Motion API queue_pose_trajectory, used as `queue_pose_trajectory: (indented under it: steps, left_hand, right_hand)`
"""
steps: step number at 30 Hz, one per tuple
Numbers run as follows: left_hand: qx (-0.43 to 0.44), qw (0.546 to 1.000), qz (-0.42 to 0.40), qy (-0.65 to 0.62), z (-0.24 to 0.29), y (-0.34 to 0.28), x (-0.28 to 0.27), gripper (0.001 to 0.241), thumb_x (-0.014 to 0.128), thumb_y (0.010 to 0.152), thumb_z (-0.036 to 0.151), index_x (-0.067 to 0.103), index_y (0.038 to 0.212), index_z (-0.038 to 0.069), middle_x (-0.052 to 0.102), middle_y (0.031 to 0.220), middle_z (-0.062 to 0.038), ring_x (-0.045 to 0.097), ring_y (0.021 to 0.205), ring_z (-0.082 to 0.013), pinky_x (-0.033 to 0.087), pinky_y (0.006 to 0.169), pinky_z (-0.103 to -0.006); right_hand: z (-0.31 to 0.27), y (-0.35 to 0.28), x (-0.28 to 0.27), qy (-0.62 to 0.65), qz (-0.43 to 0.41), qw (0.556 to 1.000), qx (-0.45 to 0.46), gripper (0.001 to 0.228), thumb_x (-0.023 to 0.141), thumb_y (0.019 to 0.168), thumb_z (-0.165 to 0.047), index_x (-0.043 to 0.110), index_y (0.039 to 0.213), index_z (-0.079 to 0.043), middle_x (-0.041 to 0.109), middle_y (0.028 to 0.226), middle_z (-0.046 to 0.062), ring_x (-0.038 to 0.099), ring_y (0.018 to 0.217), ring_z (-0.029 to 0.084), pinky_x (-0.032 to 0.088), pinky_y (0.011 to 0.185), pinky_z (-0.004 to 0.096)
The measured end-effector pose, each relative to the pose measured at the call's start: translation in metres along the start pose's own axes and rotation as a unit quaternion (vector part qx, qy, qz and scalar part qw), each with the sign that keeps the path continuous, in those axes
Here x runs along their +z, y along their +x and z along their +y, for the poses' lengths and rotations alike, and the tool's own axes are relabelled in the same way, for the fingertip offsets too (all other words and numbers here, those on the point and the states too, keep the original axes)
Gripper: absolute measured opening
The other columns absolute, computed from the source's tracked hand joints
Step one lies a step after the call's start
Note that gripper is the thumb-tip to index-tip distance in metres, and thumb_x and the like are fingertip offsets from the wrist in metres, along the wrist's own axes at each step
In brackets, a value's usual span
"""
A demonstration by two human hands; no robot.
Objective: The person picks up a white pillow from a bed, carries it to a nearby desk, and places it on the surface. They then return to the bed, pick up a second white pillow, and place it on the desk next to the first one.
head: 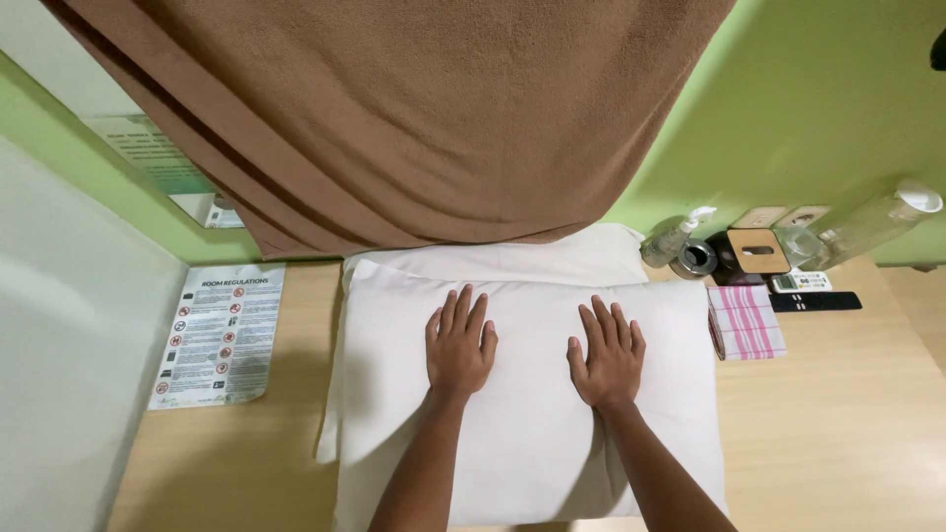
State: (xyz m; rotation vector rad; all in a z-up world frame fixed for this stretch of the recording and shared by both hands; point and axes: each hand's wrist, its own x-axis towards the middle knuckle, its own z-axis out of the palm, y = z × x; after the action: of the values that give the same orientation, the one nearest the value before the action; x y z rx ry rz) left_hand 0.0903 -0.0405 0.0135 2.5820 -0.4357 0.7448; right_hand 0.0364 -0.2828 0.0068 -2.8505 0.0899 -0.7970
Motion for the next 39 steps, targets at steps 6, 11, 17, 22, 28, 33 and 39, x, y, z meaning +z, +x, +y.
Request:
queue_pose_trajectory:
  steps: [6, 11, 17, 22, 28, 33, 39]
  left_hand:
    - [-0.001, 1.0, 0.005, -0.004, -0.002, 0.002, 0.003, 0.047, 0.048, 0.104, 0.035, 0.06, 0.143, 0.013, 0.05, 0.157, -0.01, 0.041, 0.148, -0.0286, 0.028, 0.117, -0.0471]
    - [-0.005, 1.0, 0.007, -0.005, 0.002, 0.006, 0.001, 0.046, 0.05, 0.103, 0.033, 0.061, 0.142, 0.012, 0.052, 0.155, -0.01, 0.043, 0.147, -0.0287, 0.03, 0.116, -0.0466]
    - [-0.003, 1.0, 0.02, -0.012, 0.002, 0.006, 0.0, 0.045, 0.052, 0.102, 0.032, 0.062, 0.141, 0.011, 0.053, 0.154, -0.011, 0.044, 0.146, -0.0294, 0.031, 0.116, -0.0467]
    - [-0.003, 1.0, 0.026, -0.014, 0.003, 0.006, 0.0, 0.044, 0.053, 0.102, 0.032, 0.063, 0.14, 0.011, 0.054, 0.154, -0.012, 0.045, 0.145, -0.0296, 0.031, 0.117, -0.0465]
    - [-0.005, 0.999, 0.038, -0.016, 0.002, 0.009, 0.002, 0.044, 0.052, 0.103, 0.033, 0.063, 0.14, 0.011, 0.054, 0.154, -0.011, 0.044, 0.146, -0.0294, 0.03, 0.117, -0.0458]
    - [-0.005, 1.0, 0.019, -0.01, -0.002, 0.006, 0.006, 0.046, 0.051, 0.101, 0.034, 0.063, 0.141, 0.012, 0.052, 0.155, -0.01, 0.043, 0.145, -0.0286, 0.029, 0.117, -0.047]
    - [-0.001, 1.0, 0.006, -0.007, -0.002, -0.001, -0.002, 0.047, 0.051, 0.101, 0.034, 0.061, 0.142, 0.014, 0.051, 0.156, -0.009, 0.042, 0.146, -0.0282, 0.028, 0.116, -0.0474]
  right_hand:
    - [0.003, 0.008, 0.0, -0.002, -0.03, 1.0, -0.002, 0.056, 0.045, 0.099, -0.044, 0.051, 0.15, -0.021, 0.041, 0.163, 0.001, 0.031, 0.153, 0.024, 0.013, 0.125, 0.048]
    - [0.003, 0.02, -0.004, -0.008, -0.066, 0.998, -0.008, 0.059, 0.042, 0.099, -0.045, 0.047, 0.153, -0.022, 0.038, 0.165, 0.003, 0.029, 0.154, 0.025, 0.012, 0.124, 0.05]
    - [0.004, 0.029, -0.006, -0.009, -0.077, 0.997, -0.03, 0.061, 0.041, 0.099, -0.045, 0.044, 0.155, -0.022, 0.037, 0.165, 0.004, 0.028, 0.154, 0.027, 0.012, 0.123, 0.051]
    - [0.005, 0.039, -0.004, -0.006, -0.095, 0.995, -0.042, 0.061, 0.041, 0.097, -0.044, 0.045, 0.154, -0.022, 0.038, 0.165, 0.003, 0.029, 0.153, 0.027, 0.013, 0.123, 0.051]
    - [0.011, 0.048, 0.004, 0.0, -0.093, 0.994, -0.057, 0.06, 0.041, 0.097, -0.044, 0.046, 0.153, -0.024, 0.039, 0.164, 0.001, 0.029, 0.154, 0.024, 0.013, 0.124, 0.05]
    - [0.003, 0.05, -0.003, 0.0, -0.108, 0.993, -0.044, 0.06, 0.043, 0.096, -0.044, 0.046, 0.153, -0.023, 0.038, 0.164, 0.002, 0.027, 0.154, 0.024, 0.012, 0.124, 0.049]
    - [-0.015, 0.022, -0.023, 0.031, -0.076, 0.996, -0.03, 0.062, 0.044, 0.1, -0.043, 0.044, 0.155, -0.016, 0.036, 0.167, 0.004, 0.025, 0.156, 0.026, 0.009, 0.126, 0.052]
